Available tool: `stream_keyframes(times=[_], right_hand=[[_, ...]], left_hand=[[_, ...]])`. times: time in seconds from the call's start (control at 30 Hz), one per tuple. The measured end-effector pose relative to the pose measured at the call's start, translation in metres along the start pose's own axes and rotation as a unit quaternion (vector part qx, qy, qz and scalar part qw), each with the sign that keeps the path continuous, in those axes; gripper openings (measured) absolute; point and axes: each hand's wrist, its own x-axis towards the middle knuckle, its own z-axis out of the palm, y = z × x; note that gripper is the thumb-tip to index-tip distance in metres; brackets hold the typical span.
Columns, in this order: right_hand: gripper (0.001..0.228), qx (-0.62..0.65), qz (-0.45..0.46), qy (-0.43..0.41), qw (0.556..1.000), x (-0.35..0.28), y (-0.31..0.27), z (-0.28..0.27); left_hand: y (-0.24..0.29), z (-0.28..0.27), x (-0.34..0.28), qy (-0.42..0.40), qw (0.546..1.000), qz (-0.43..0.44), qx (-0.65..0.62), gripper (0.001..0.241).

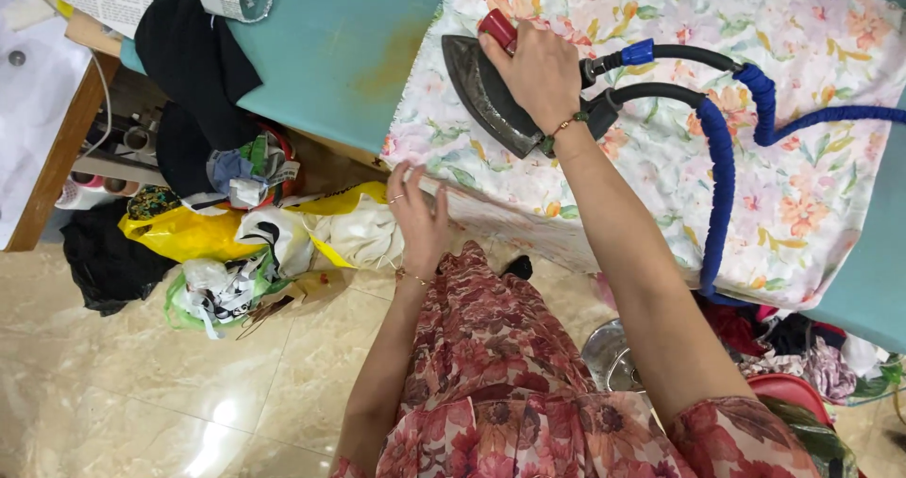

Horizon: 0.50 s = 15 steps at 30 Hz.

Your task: Ironing a piece of floral fabric on a studio table and then folding it.

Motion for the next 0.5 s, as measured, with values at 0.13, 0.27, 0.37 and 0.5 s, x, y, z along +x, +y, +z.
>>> stream_keyframes(times=[0.13, 0.27, 0.37, 0.5], right_hand=[[0.061, -0.044, 0.058, -0.012, 0.997, -0.012, 0.015, -0.009], [0.060, -0.043, 0.077, 0.001, 0.996, -0.028, 0.037, -0.025], [0.060, -0.046, 0.108, -0.004, 0.993, -0.043, 0.052, -0.041], [0.061, -0.069, 0.144, -0.001, 0.987, -0.070, 0.078, -0.059]], left_hand=[[0.028, 0.004, 0.002, -0.059, 0.994, 0.038, 0.085, 0.054], [0.037, 0.032, 0.001, -0.085, 0.988, 0.050, 0.117, 0.060], [0.050, 0.046, 0.004, -0.113, 0.984, 0.068, 0.119, 0.065], [0.067, 0.068, 0.003, -0.143, 0.977, 0.103, 0.118, 0.067]])
